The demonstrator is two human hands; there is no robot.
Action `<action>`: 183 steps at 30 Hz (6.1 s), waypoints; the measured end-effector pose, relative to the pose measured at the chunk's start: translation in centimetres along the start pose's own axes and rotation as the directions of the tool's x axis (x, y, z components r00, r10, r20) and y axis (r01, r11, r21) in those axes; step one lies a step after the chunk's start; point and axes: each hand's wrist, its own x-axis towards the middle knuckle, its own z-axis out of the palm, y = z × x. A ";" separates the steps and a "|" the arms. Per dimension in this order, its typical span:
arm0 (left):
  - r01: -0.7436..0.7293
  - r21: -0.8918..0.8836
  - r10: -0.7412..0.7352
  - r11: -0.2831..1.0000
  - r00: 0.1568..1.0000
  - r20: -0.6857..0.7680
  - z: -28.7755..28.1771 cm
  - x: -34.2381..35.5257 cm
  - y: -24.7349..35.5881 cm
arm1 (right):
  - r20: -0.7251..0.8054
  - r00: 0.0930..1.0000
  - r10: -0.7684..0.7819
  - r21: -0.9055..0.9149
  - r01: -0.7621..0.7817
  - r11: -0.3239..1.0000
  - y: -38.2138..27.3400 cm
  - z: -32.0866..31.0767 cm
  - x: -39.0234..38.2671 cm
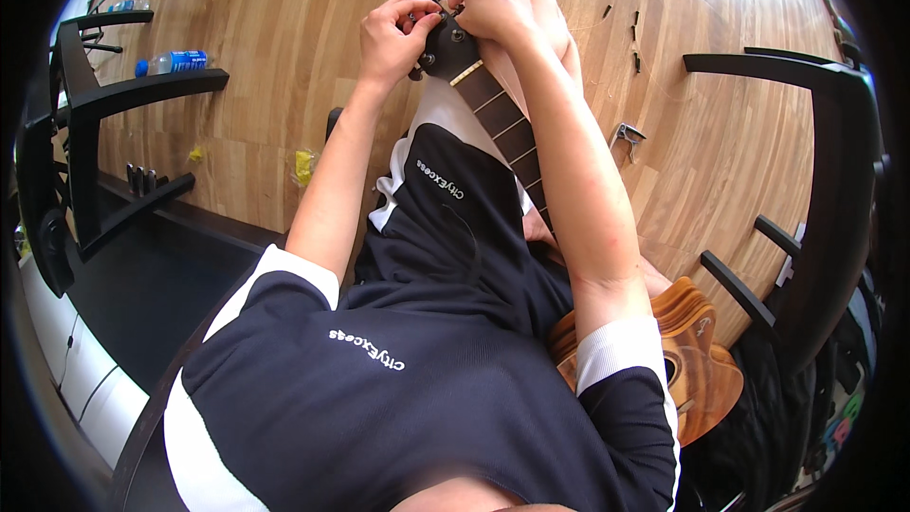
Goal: The person strings an acoustic guitar by hand, threading each string through the soundhole and securing it at the bridge, then winding the strings onto the tuning pegs at the headstock.
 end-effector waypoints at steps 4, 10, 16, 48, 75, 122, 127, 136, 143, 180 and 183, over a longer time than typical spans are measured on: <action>-0.002 -0.007 0.002 1.000 1.000 -0.019 0.0 -0.1 -0.4 | 0.045 0.999 0.000 0.147 -0.006 0.989 -0.2 -1.4 -0.3; -0.032 0.003 0.032 0.999 0.999 0.020 0.2 -0.1 -0.5 | -0.030 0.996 0.082 0.004 -0.082 0.997 -0.3 0.0 0.0; -0.037 -0.023 0.037 0.999 0.999 0.017 0.0 -0.2 -0.8 | 0.004 1.000 0.003 -0.080 -0.003 0.997 -0.4 0.4 -0.1; -0.185 0.282 0.160 0.941 0.981 0.110 -0.6 0.8 2.5 | 0.071 0.994 0.085 -0.088 -0.079 0.993 -1.3 -0.7 -0.3; -0.187 0.245 0.172 0.951 0.982 0.082 -0.5 0.8 2.1 | 0.016 1.000 0.019 -0.055 -0.019 0.998 -0.5 0.2 0.1; 0.031 0.175 -0.018 0.984 0.997 -0.076 -2.5 -0.6 1.1 | -0.015 0.994 0.109 -0.008 -0.109 0.994 -0.8 0.0 -0.1; 0.011 0.175 0.004 0.985 0.997 -0.083 -1.9 -1.2 0.8 | 0.024 0.997 0.074 0.088 -0.075 0.993 -0.8 -0.7 -0.4; 0.010 0.176 -0.011 0.984 1.000 0.002 -1.1 -0.3 3.1 | -0.061 0.996 0.068 -0.176 -0.078 0.981 -0.4 1.2 0.2; -0.033 0.221 0.025 0.975 0.999 0.037 -0.9 0.0 2.2 | 0.038 0.999 0.022 -0.008 -0.022 1.000 -0.5 -0.5 -0.5; 0.451 -0.442 -0.581 0.776 0.784 -0.219 2.9 -3.0 -2.8 | -0.008 0.956 0.292 0.392 -0.265 0.881 -2.2 -4.5 -1.8; 0.432 -0.445 -0.563 0.784 0.797 -0.219 3.2 -2.9 -3.3 | -0.058 0.968 0.245 0.323 -0.214 0.922 -0.8 -1.9 -0.4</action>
